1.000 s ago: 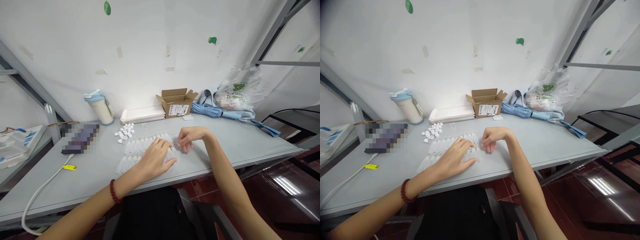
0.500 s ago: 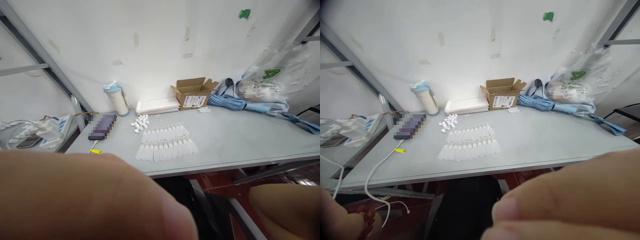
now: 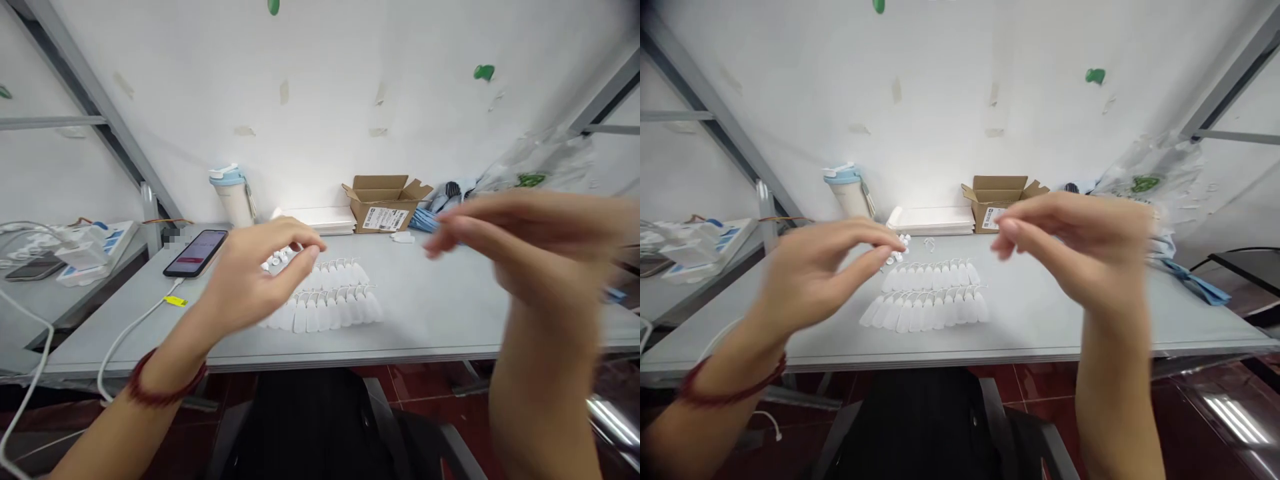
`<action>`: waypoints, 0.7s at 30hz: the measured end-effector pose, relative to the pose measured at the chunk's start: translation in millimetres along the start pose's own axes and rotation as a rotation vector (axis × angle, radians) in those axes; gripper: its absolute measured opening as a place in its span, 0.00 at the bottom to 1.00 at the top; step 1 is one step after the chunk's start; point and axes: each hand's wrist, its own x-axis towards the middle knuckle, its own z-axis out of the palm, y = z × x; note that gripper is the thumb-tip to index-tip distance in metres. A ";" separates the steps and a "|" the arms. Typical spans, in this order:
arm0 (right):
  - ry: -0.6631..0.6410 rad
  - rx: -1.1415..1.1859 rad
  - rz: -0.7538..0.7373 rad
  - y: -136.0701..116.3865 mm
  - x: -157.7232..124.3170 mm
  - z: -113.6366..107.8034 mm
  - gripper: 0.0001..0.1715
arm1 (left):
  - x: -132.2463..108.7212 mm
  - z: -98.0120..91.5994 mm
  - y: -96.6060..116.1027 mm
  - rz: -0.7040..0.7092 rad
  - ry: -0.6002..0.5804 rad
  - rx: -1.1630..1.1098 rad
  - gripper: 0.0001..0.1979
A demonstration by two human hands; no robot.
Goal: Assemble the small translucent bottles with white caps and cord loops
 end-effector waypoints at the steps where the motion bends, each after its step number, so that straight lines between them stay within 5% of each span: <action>1: 0.042 -0.108 0.026 15.3 8.6 2.6 0.07 | 14.0 10.6 -9.3 0.012 -0.077 -0.008 0.09; 5: -0.002 -0.767 0.326 106.4 35.2 14.5 0.13 | 40.8 70.2 -79.7 -0.055 -0.318 0.172 0.14; 9: -0.045 -0.878 0.415 178.2 25.6 14.0 0.20 | 47.1 114.4 -133.7 -0.003 -0.335 0.206 0.18; 15: -0.073 -0.931 0.439 201.6 3.2 -2.0 0.28 | 36.1 132.6 -154.2 0.015 -0.350 0.173 0.21; 21: -0.108 -0.980 0.405 213.7 -1.1 -3.5 0.32 | 29.8 120.8 -153.2 -0.017 -0.277 0.129 0.21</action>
